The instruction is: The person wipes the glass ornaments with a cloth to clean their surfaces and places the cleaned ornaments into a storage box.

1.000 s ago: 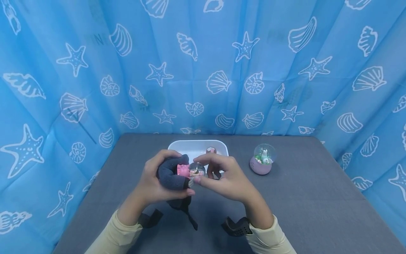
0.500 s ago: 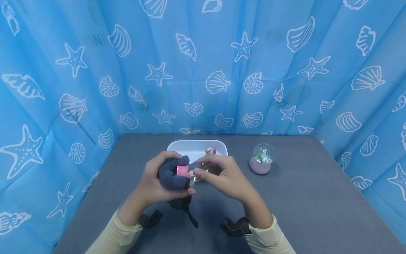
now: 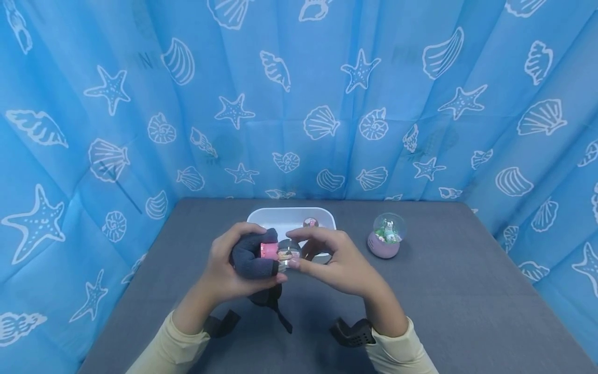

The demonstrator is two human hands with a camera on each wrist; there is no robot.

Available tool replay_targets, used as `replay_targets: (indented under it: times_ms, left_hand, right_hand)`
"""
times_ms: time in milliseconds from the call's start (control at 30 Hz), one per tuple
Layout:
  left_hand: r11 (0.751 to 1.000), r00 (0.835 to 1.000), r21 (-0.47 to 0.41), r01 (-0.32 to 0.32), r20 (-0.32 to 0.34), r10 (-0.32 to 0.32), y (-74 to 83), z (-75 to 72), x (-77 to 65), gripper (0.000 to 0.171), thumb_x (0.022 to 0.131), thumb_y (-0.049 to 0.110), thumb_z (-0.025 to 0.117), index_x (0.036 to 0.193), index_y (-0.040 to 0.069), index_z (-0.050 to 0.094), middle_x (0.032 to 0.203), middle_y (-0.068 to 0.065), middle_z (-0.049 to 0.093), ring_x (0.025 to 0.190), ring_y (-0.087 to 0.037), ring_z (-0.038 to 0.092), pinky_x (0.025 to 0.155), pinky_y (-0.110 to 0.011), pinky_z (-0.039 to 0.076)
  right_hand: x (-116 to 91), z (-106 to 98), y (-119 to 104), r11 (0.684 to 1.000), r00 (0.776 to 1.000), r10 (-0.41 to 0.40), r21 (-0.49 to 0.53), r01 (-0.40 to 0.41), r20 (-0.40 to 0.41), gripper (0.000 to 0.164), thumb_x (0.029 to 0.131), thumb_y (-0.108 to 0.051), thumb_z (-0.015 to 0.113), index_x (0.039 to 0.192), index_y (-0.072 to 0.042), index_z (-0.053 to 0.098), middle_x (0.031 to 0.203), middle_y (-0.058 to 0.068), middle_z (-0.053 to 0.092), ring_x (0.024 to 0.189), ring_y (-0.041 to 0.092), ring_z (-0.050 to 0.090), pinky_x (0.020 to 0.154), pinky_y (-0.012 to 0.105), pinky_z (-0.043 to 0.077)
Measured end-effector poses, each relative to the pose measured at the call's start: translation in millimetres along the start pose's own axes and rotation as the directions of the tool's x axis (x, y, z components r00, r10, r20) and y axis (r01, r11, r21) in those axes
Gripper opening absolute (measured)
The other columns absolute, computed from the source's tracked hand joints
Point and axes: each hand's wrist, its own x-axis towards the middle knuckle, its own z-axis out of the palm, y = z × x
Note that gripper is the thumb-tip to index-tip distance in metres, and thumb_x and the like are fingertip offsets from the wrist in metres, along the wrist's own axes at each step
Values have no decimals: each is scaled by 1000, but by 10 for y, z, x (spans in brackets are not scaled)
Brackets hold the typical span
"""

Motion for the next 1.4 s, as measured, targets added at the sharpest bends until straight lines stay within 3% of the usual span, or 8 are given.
replay_targets:
  times_ms: [267,400,600,833,1200,1400]
  left_hand:
    - [1000,1000,-4,-18,-6,18,-2,1,4,75,76,47,95,128,6,60,114,-9,71,99,-21,73,87,-37,63]
    - [1000,1000,-4,-27,-10,27,-4,-1,0,73,77,46,95,128,6,60,113,-9,71,98,-21,73,87,-37,63]
    - [1000,1000,1,-18,-5,18,4,0,-1,73,78,49,93,128,7,60,112,-8,71,98,-19,73,87,-35,63]
    - [1000,1000,5,-6,-3,6,13,0,2,74,78,50,93,129,8,60,113,-8,71,98,-18,72,86,-36,63]
    - [1000,1000,8,2,13,-2,34,-4,8,78,72,47,98,128,9,61,115,-6,71,100,-17,72,88,-37,63]
    - [1000,1000,13,0,9,0,31,-3,7,77,72,47,98,128,9,61,115,-6,71,101,-18,72,89,-36,63]
  right_hand:
    - [-2,-18,0,996,997,-83,37,83,8,56,85,7,82,138,-5,67,134,15,70,117,17,70,96,33,62]
    - [1,-12,1,993,994,-102,62,100,29,60,83,9,85,138,-3,66,136,13,70,124,17,68,101,32,60]
    - [4,-7,15,995,996,-86,43,85,28,55,85,8,83,136,-5,68,130,8,73,114,17,73,97,33,62]
    - [-8,-25,29,994,995,-104,-45,104,1,54,85,3,85,136,-8,70,113,2,77,88,14,71,80,31,61]
    - [8,18,21,1000,1000,5,-24,-5,-2,27,102,1,65,127,-2,73,100,5,76,75,13,69,71,30,62]
    - [9,7,36,999,1000,23,-45,-23,5,28,101,-2,68,128,-7,74,106,3,78,89,12,72,80,30,62]
